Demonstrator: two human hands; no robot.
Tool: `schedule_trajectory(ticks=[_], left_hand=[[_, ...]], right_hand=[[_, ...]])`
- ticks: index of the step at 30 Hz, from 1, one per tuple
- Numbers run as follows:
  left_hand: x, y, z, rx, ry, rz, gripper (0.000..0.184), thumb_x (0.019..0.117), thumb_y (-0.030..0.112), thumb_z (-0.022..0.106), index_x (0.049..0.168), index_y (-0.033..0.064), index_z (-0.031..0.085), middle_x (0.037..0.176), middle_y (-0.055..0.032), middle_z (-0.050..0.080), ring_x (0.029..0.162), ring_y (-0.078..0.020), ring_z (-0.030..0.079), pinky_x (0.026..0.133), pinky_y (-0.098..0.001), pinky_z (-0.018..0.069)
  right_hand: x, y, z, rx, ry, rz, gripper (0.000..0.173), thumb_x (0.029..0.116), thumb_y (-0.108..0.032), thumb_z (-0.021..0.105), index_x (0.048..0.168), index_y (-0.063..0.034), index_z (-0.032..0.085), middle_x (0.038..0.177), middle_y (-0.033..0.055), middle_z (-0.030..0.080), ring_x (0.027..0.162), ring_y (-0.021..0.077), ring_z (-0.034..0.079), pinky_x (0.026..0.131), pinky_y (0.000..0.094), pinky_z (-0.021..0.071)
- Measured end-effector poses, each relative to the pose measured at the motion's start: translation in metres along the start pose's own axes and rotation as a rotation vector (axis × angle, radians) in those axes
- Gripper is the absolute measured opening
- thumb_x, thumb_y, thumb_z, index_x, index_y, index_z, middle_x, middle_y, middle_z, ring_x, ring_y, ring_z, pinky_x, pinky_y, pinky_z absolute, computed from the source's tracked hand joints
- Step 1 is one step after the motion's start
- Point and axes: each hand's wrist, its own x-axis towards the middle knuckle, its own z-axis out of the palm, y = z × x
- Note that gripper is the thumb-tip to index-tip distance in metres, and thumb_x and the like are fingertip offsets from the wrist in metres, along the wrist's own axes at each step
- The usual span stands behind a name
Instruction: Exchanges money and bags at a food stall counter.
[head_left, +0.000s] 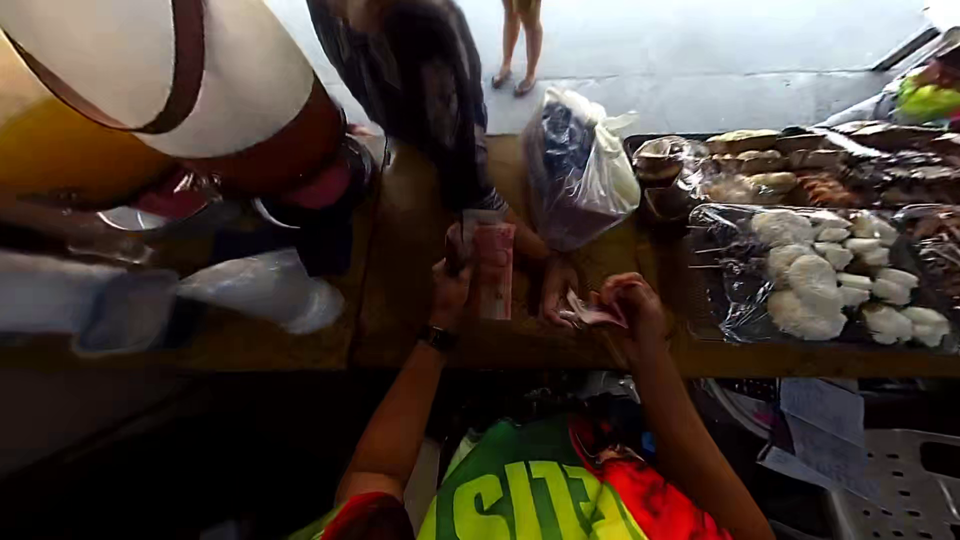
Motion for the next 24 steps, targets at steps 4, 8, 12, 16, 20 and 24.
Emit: schedule_trajectory(ticks=[4, 8, 12, 16, 20, 24], left_hand=[[-0.003, 0.015, -0.015, -0.026, -0.137, 0.099, 0.017, 0.0945, 0.006, 0.071, 0.108, -0.0030, 0.066, 0.092, -0.0049, 0.067, 0.080, -0.0037, 0.061, 0.076, -0.0259, 0.0539], [0.001, 0.039, 0.011, -0.258, -0.278, 0.240, 0.020, 0.0898, 0.005, 0.074, 0.108, 0.0018, 0.067, 0.093, 0.0025, 0.072, 0.086, -0.0020, 0.068, 0.082, -0.0268, 0.0596], [-0.025, 0.068, 0.060, -0.326, -0.428, 0.194, 0.028, 0.0928, 0.007, 0.072, 0.119, 0.0008, 0.064, 0.106, -0.0035, 0.070, 0.097, -0.0062, 0.067, 0.090, -0.0300, 0.0570], [-0.045, 0.053, 0.102, -0.282, -0.563, -0.005, 0.029, 0.0978, 0.025, 0.070, 0.122, 0.0107, 0.065, 0.107, -0.0037, 0.069, 0.092, -0.0118, 0.066, 0.082, -0.0356, 0.0579], [-0.043, 0.046, 0.121, -0.288, -0.539, -0.088, 0.023, 0.0971, 0.021, 0.071, 0.117, 0.0083, 0.067, 0.105, -0.0024, 0.069, 0.093, -0.0087, 0.065, 0.085, -0.0326, 0.0560], [-0.044, 0.039, 0.125, -0.338, -0.543, -0.124, 0.020, 0.0966, 0.015, 0.071, 0.114, 0.0065, 0.067, 0.101, -0.0014, 0.070, 0.090, -0.0072, 0.066, 0.084, -0.0303, 0.0570]], right_hand=[[-0.022, -0.007, -0.050, 0.022, -0.095, -0.096, 0.026, 0.0975, -0.026, 0.051, 0.082, -0.0293, 0.070, 0.070, -0.0149, 0.064, 0.062, -0.0013, 0.058, 0.060, 0.0186, 0.0500], [-0.024, -0.022, -0.062, 0.007, -0.152, -0.156, 0.040, 0.0969, -0.063, 0.053, 0.075, -0.0322, 0.066, 0.064, -0.0185, 0.057, 0.063, -0.0022, 0.057, 0.068, 0.0192, 0.0524], [-0.007, -0.045, -0.036, -0.528, 0.018, -0.093, 0.024, 0.0978, -0.034, 0.054, 0.084, -0.0161, 0.062, 0.059, -0.0119, 0.049, 0.047, -0.0035, 0.044, 0.048, 0.0152, 0.0417], [0.010, -0.045, -0.020, -0.542, -0.026, 0.022, 0.023, 0.0979, -0.025, 0.065, 0.115, -0.0111, 0.069, 0.075, -0.0064, 0.069, 0.059, -0.0003, 0.061, 0.054, 0.0177, 0.0532], [0.014, -0.034, -0.026, -0.427, 0.109, 0.046, 0.007, 0.0989, -0.014, 0.065, 0.094, -0.0114, 0.069, 0.065, -0.0058, 0.065, 0.050, 0.0000, 0.056, 0.047, 0.0169, 0.0488], [0.019, -0.033, -0.037, -0.484, 0.062, 0.102, 0.008, 0.0979, -0.010, 0.066, 0.095, -0.0088, 0.073, 0.067, -0.0061, 0.067, 0.054, -0.0011, 0.058, 0.052, 0.0172, 0.0509]])
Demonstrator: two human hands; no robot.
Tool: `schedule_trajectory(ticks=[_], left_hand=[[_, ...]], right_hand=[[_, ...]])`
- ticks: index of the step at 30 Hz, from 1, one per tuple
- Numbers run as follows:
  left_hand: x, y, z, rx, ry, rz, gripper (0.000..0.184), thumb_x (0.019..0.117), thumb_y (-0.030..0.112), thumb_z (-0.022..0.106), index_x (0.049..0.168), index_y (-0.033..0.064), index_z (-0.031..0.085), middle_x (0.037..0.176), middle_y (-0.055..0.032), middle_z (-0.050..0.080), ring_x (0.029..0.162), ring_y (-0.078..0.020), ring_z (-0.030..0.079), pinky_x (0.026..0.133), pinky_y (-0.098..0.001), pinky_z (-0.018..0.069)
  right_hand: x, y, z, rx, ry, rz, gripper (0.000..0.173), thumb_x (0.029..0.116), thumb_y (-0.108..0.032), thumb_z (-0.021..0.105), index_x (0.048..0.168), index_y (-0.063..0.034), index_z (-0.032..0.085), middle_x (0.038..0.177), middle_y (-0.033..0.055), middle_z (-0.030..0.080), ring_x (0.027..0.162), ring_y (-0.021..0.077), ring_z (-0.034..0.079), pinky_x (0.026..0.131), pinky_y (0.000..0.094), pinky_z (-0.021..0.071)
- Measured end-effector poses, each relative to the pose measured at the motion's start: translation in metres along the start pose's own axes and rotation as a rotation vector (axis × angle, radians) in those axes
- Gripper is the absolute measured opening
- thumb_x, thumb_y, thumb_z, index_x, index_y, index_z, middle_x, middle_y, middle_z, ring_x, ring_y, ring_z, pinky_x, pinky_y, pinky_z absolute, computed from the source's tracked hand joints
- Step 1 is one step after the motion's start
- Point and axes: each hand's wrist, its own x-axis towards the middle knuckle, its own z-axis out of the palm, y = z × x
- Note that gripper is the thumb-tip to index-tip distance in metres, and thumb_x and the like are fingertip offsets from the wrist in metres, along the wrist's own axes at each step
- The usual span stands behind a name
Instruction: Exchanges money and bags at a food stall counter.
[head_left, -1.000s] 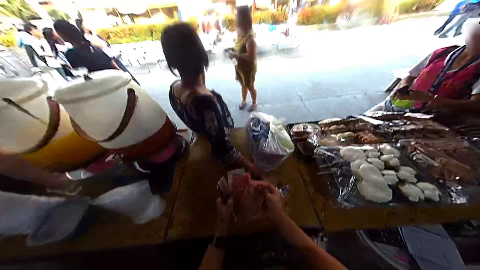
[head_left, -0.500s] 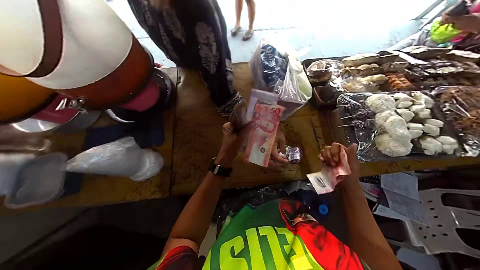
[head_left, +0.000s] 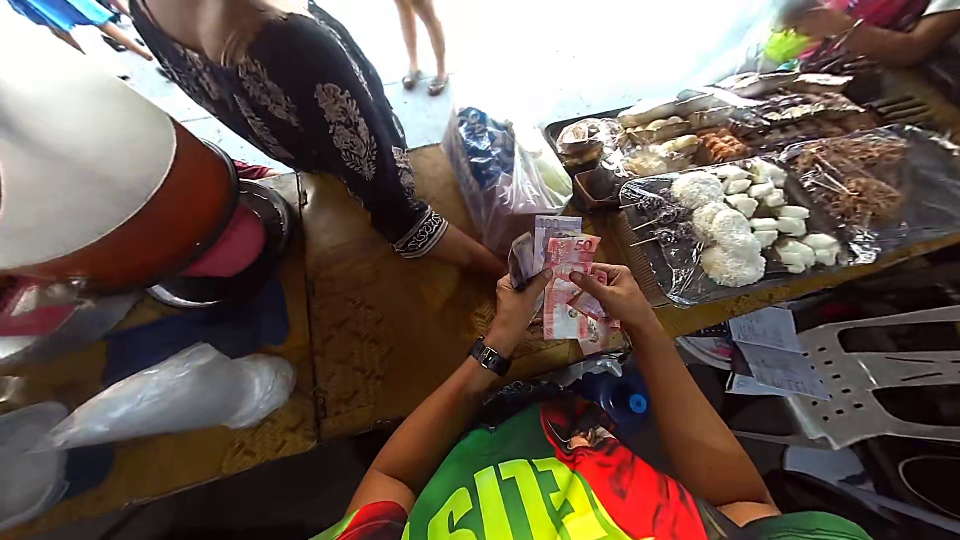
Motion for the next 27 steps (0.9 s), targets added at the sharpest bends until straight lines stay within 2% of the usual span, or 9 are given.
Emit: schedule_trajectory(ticks=[2, 4, 7, 10, 12, 14, 19, 24, 27], left_hand=[[-0.001, 0.005, -0.004, 0.023, -0.041, -0.014, 0.020, 0.0980, 0.016, 0.070, 0.115, 0.0068, 0.067, 0.099, -0.0007, 0.070, 0.088, -0.0061, 0.065, 0.082, -0.0289, 0.0564], [-0.002, 0.016, -0.015, 0.095, -0.102, 0.005, 0.021, 0.0976, 0.014, 0.070, 0.116, 0.0060, 0.067, 0.090, -0.0005, 0.069, 0.073, -0.0043, 0.062, 0.069, -0.0242, 0.0558], [-0.007, 0.019, -0.038, 0.437, -0.150, 0.209, 0.026, 0.0890, 0.005, 0.076, 0.113, 0.0009, 0.067, 0.084, -0.0057, 0.063, 0.068, -0.0099, 0.056, 0.065, -0.0289, 0.0499], [-0.015, -0.004, -0.041, 0.863, -0.345, 0.323, 0.037, 0.0787, 0.020, 0.089, 0.110, 0.0057, 0.074, 0.104, -0.0126, 0.072, 0.091, -0.0276, 0.071, 0.082, -0.0533, 0.0592], [-0.028, -0.019, -0.031, 1.075, -0.541, 0.369, 0.039, 0.0824, 0.022, 0.082, 0.118, 0.0069, 0.074, 0.117, -0.0174, 0.069, 0.096, -0.0370, 0.069, 0.080, -0.0593, 0.0557], [-0.037, -0.044, -0.028, 1.203, -0.613, 0.486, 0.041, 0.0872, 0.012, 0.073, 0.128, 0.0058, 0.070, 0.128, -0.0226, 0.067, 0.094, -0.0420, 0.071, 0.074, -0.0591, 0.0560], [-0.039, -0.111, -0.039, 1.334, -0.333, 0.907, 0.043, 0.0882, -0.003, 0.066, 0.130, 0.0096, 0.070, 0.133, -0.0137, 0.068, 0.078, -0.0283, 0.073, 0.062, -0.0430, 0.0561], [-0.039, -0.120, -0.042, 1.184, -0.192, 0.883, 0.038, 0.0809, 0.000, 0.073, 0.118, 0.0066, 0.076, 0.128, -0.0139, 0.071, 0.094, -0.0322, 0.074, 0.072, -0.0496, 0.0568], [-0.052, -0.119, -0.040, 0.980, -0.046, 0.770, 0.027, 0.0844, -0.002, 0.069, 0.110, 0.0015, 0.077, 0.126, -0.0187, 0.070, 0.108, -0.0338, 0.071, 0.089, -0.0501, 0.0582]], right_hand=[[0.006, 0.002, -0.006, -0.012, -0.030, -0.018, 0.009, 0.0981, -0.009, 0.065, 0.092, -0.0100, 0.072, 0.069, -0.0074, 0.068, 0.056, -0.0019, 0.059, 0.054, 0.0170, 0.0515], [0.012, 0.003, -0.019, -0.016, -0.031, -0.064, 0.008, 0.0969, -0.010, 0.065, 0.093, -0.0106, 0.071, 0.074, -0.0085, 0.068, 0.060, -0.0024, 0.060, 0.058, 0.0178, 0.0538], [0.014, -0.003, -0.044, -0.023, 0.029, -0.094, 0.007, 0.0966, -0.011, 0.064, 0.096, -0.0115, 0.071, 0.078, -0.0104, 0.070, 0.066, -0.0033, 0.064, 0.064, 0.0191, 0.0577], [0.007, -0.009, -0.066, 0.001, 0.086, -0.083, 0.013, 0.0988, -0.007, 0.060, 0.095, -0.0149, 0.070, 0.075, -0.0135, 0.071, 0.064, -0.0050, 0.065, 0.062, 0.0159, 0.0581], [0.003, -0.006, -0.077, 0.016, 0.080, -0.093, 0.017, 0.0991, -0.005, 0.058, 0.095, -0.0160, 0.070, 0.076, -0.0144, 0.072, 0.064, -0.0059, 0.066, 0.063, 0.0153, 0.0579], [0.000, 0.003, -0.082, 0.037, 0.074, -0.103, 0.017, 0.0984, -0.004, 0.058, 0.094, -0.0158, 0.070, 0.076, -0.0140, 0.072, 0.065, -0.0055, 0.066, 0.064, 0.0155, 0.0580], [-0.002, 0.028, -0.087, 0.156, 0.038, -0.064, 0.018, 0.0995, -0.005, 0.058, 0.096, -0.0150, 0.072, 0.077, -0.0110, 0.074, 0.066, -0.0030, 0.068, 0.063, 0.0168, 0.0594], [-0.004, 0.039, -0.100, 0.232, -0.035, -0.035, 0.019, 0.1003, -0.004, 0.056, 0.097, -0.0146, 0.071, 0.078, -0.0108, 0.074, 0.066, -0.0029, 0.069, 0.064, 0.0167, 0.0597], [-0.007, 0.047, -0.104, 0.278, -0.105, -0.035, 0.020, 0.1004, -0.003, 0.055, 0.098, -0.0148, 0.071, 0.078, -0.0108, 0.075, 0.067, -0.0031, 0.069, 0.064, 0.0166, 0.0599]])
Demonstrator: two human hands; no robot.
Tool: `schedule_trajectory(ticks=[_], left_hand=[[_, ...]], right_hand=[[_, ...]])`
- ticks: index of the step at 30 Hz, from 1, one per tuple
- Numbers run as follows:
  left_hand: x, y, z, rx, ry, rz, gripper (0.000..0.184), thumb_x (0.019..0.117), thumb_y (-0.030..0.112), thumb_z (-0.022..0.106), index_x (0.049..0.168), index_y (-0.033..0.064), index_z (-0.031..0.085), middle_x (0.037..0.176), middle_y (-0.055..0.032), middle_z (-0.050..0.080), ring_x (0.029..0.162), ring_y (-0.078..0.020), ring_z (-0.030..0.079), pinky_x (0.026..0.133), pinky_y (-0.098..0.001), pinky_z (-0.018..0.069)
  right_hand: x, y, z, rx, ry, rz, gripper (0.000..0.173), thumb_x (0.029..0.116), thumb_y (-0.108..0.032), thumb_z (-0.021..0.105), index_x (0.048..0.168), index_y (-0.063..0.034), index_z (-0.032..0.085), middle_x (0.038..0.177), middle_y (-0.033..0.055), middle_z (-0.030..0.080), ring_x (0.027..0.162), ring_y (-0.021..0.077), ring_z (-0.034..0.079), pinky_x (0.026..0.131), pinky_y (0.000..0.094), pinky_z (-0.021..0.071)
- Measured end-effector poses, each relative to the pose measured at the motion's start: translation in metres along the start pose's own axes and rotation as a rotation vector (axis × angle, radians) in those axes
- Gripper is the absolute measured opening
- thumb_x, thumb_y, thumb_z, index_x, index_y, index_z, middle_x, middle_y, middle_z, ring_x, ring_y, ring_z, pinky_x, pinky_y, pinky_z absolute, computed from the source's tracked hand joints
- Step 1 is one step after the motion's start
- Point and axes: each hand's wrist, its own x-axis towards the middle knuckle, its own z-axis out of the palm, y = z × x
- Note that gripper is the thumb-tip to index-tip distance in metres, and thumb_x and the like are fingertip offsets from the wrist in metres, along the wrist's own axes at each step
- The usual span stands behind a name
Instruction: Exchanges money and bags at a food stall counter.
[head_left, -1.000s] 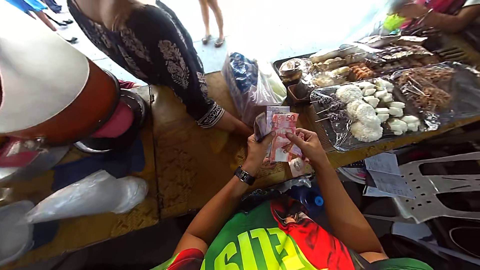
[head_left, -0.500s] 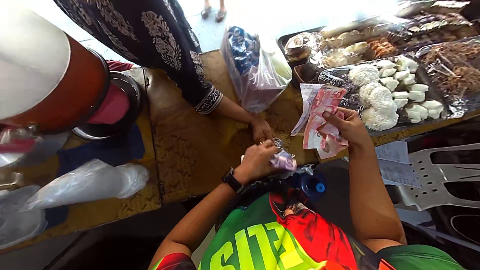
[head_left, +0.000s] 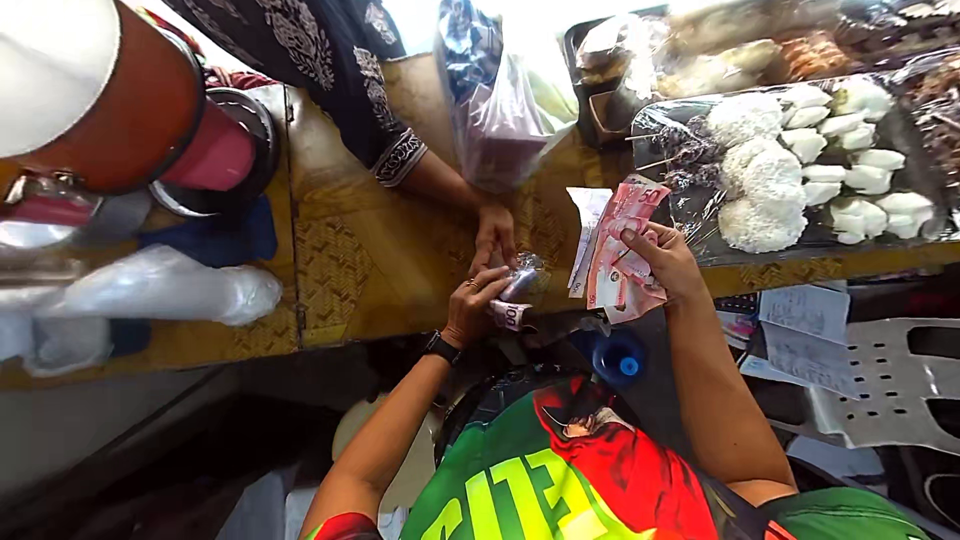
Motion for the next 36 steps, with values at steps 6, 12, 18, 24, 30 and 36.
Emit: schedule_trajectory(ticks=[6, 12, 18, 24, 30, 36], left_hand=[[-0.001, 0.063, -0.006, -0.598, 0.443, -0.858, 0.018, 0.0981, 0.013, 0.067, 0.114, 0.0055, 0.062, 0.090, 0.0035, 0.065, 0.076, -0.0020, 0.062, 0.074, -0.0231, 0.0558], [-0.002, 0.062, -0.003, -1.397, 0.616, -1.107, 0.034, 0.1115, 0.038, 0.036, 0.101, 0.0175, 0.062, 0.053, 0.0116, 0.044, 0.042, 0.0011, 0.044, 0.049, -0.0141, 0.0476], [-0.010, 0.060, 0.001, -1.572, 0.644, -1.085, 0.044, 0.1091, 0.051, 0.034, 0.100, 0.0191, 0.063, 0.057, 0.0081, 0.048, 0.044, -0.0019, 0.049, 0.049, -0.0166, 0.0495], [-0.006, 0.075, 0.000, -1.478, 0.683, -1.128, 0.030, 0.1083, 0.042, 0.045, 0.094, 0.0219, 0.062, 0.062, 0.0090, 0.055, 0.055, -0.0012, 0.058, 0.059, -0.0169, 0.0540], [-0.018, 0.068, 0.006, -1.117, 0.944, -1.437, 0.012, 0.1006, 0.028, 0.065, 0.104, 0.0190, 0.058, 0.067, 0.0073, 0.052, 0.056, -0.0035, 0.054, 0.058, -0.0204, 0.0529], [-0.042, 0.073, -0.004, -0.481, 0.791, -1.196, 0.043, 0.0982, 0.021, 0.070, 0.136, 0.0035, 0.058, 0.127, -0.0097, 0.065, 0.099, -0.0115, 0.062, 0.084, -0.0297, 0.0523]], right_hand=[[-0.002, 0.013, 0.006, 0.078, -0.110, 0.024, 0.019, 0.1008, -0.006, 0.056, 0.098, -0.0151, 0.072, 0.080, -0.0101, 0.075, 0.069, -0.0025, 0.069, 0.066, 0.0170, 0.0602], [-0.004, 0.031, 0.015, 0.021, -0.164, 0.115, 0.013, 0.1033, -0.017, 0.060, 0.102, -0.0195, 0.073, 0.082, -0.0118, 0.074, 0.067, -0.0038, 0.068, 0.063, 0.0156, 0.0587], [-0.020, 0.042, 0.010, 0.092, -0.125, 0.202, 0.014, 0.1035, -0.017, 0.058, 0.102, -0.0157, 0.072, 0.078, -0.0071, 0.073, 0.062, -0.0013, 0.066, 0.058, 0.0170, 0.0575], [-0.027, 0.057, -0.003, 0.054, -0.093, 0.239, 0.021, 0.1061, -0.013, 0.049, 0.101, -0.0153, 0.070, 0.076, -0.0089, 0.072, 0.064, -0.0023, 0.066, 0.061, 0.0159, 0.0571], [-0.025, 0.062, 0.008, 0.058, -0.085, 0.307, 0.022, 0.1073, -0.012, 0.047, 0.100, -0.0142, 0.068, 0.074, -0.0082, 0.071, 0.062, -0.0018, 0.065, 0.060, 0.0165, 0.0563], [-0.019, 0.067, 0.012, 0.049, -0.076, 0.336, 0.020, 0.1072, -0.012, 0.050, 0.099, -0.0124, 0.068, 0.073, -0.0066, 0.070, 0.060, -0.0009, 0.064, 0.058, 0.0170, 0.0561]])
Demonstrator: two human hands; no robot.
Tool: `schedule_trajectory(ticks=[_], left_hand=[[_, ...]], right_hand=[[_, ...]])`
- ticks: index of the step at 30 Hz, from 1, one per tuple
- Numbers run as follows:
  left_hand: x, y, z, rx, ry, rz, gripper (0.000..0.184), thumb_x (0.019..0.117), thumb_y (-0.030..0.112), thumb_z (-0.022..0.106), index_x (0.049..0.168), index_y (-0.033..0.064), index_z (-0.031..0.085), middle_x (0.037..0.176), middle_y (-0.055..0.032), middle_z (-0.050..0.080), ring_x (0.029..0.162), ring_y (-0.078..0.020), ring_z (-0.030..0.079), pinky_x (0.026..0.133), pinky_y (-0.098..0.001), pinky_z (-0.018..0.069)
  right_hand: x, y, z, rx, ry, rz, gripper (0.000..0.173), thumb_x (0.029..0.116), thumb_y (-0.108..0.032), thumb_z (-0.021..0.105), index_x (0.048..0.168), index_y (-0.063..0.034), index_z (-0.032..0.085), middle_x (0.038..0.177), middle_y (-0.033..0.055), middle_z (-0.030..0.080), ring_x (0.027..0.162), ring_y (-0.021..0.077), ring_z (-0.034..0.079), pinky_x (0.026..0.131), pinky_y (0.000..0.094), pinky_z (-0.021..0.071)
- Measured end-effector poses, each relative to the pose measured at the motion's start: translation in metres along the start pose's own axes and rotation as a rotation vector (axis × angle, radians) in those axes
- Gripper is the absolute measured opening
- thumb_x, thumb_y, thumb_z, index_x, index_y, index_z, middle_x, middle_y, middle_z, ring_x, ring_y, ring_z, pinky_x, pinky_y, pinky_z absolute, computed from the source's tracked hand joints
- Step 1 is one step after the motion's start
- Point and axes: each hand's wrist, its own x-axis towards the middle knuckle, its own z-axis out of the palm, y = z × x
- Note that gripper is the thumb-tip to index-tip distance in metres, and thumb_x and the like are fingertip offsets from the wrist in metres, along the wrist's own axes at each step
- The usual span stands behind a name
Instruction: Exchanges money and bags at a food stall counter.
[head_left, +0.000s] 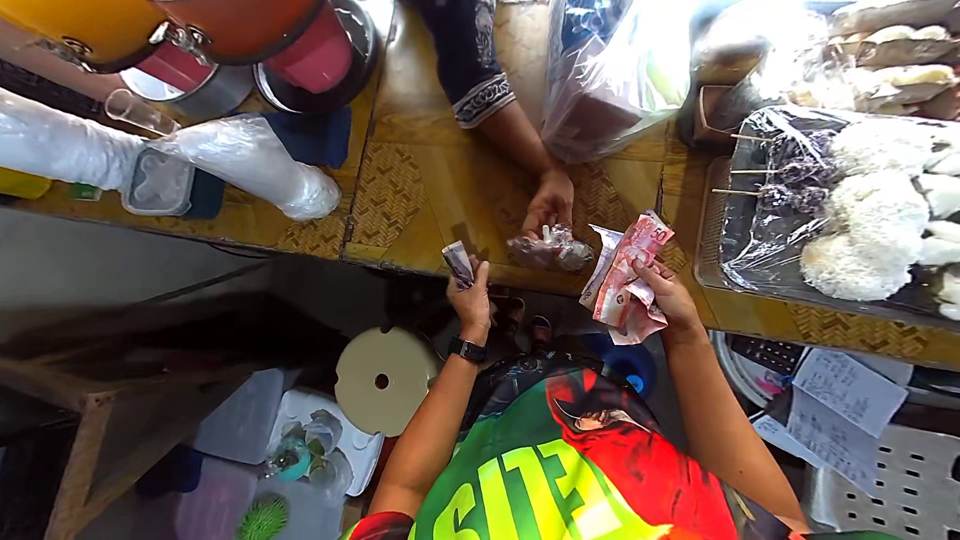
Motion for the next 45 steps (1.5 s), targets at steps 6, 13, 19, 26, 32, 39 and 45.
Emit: schedule_trajectory(ticks=[6, 13, 19, 26, 32, 39, 45], left_hand=[[0.019, 0.043, 0.037, 0.599, -0.399, 0.665, 0.063, 0.0821, 0.023, 0.086, 0.136, -0.0001, 0.063, 0.127, -0.0255, 0.063, 0.108, -0.0395, 0.067, 0.090, -0.0558, 0.0563], [0.052, 0.066, 0.069, 0.834, -0.620, 0.572, 0.038, 0.0932, 0.027, 0.075, 0.116, -0.0022, 0.070, 0.114, -0.0242, 0.069, 0.108, -0.0408, 0.067, 0.095, -0.0605, 0.0519], [0.043, 0.067, 0.034, 0.645, -0.868, 0.621, 0.029, 0.0848, 0.011, 0.081, 0.106, -0.0065, 0.071, 0.097, -0.0201, 0.072, 0.091, -0.0306, 0.070, 0.088, -0.0524, 0.0547], [0.000, 0.057, 0.077, 1.098, -0.799, 0.633, 0.054, 0.0979, 0.004, 0.063, 0.151, 0.0126, 0.053, 0.113, -0.0275, 0.070, 0.103, -0.0491, 0.068, 0.087, -0.0659, 0.0521], [-0.006, 0.051, 0.099, 1.313, -0.680, 0.715, 0.021, 0.1009, -0.001, 0.053, 0.116, -0.0040, 0.067, 0.102, -0.0267, 0.069, 0.099, -0.0449, 0.069, 0.081, -0.0582, 0.0570], [-0.001, 0.070, 0.103, 1.483, -0.774, 0.679, 0.024, 0.0991, 0.000, 0.057, 0.121, -0.0018, 0.068, 0.114, -0.0262, 0.068, 0.109, -0.0450, 0.066, 0.088, -0.0592, 0.0542], [0.005, 0.075, 0.064, 1.138, -0.660, 0.795, 0.020, 0.0937, -0.001, 0.065, 0.113, -0.0015, 0.070, 0.106, -0.0256, 0.069, 0.096, -0.0451, 0.069, 0.080, -0.0614, 0.0558]], right_hand=[[-0.002, 0.003, -0.002, 0.028, -0.039, 0.006, 0.021, 0.1076, -0.012, 0.050, 0.100, -0.0109, 0.069, 0.073, -0.0049, 0.071, 0.059, 0.0003, 0.065, 0.057, 0.0178, 0.0566], [-0.017, 0.012, -0.016, 0.044, -0.005, -0.023, 0.022, 0.1079, -0.011, 0.047, 0.099, -0.0110, 0.067, 0.073, -0.0055, 0.070, 0.062, 0.0001, 0.065, 0.061, 0.0182, 0.0570], [-0.031, 0.015, -0.031, 0.073, 0.050, -0.034, 0.022, 0.1076, -0.009, 0.047, 0.102, -0.0099, 0.068, 0.076, -0.0052, 0.071, 0.064, 0.0002, 0.066, 0.062, 0.0182, 0.0577], [-0.029, 0.010, -0.018, 0.069, 0.031, -0.067, 0.022, 0.1058, -0.005, 0.049, 0.097, -0.0082, 0.069, 0.074, -0.0054, 0.070, 0.064, 0.0001, 0.065, 0.064, 0.0186, 0.0569], [-0.023, -0.006, -0.006, 0.103, 0.020, -0.070, 0.022, 0.1052, -0.001, 0.047, 0.098, -0.0064, 0.067, 0.074, -0.0043, 0.072, 0.066, 0.0008, 0.068, 0.065, 0.0185, 0.0585], [-0.007, -0.029, -0.002, 0.145, -0.040, -0.096, 0.021, 0.1062, -0.005, 0.046, 0.099, -0.0069, 0.065, 0.070, -0.0026, 0.069, 0.057, 0.0020, 0.064, 0.056, 0.0181, 0.0548], [0.017, -0.060, 0.012, 0.123, -0.123, -0.190, 0.020, 0.1069, -0.010, 0.046, 0.102, -0.0104, 0.065, 0.075, -0.0053, 0.071, 0.062, 0.0002, 0.066, 0.059, 0.0180, 0.0570]])
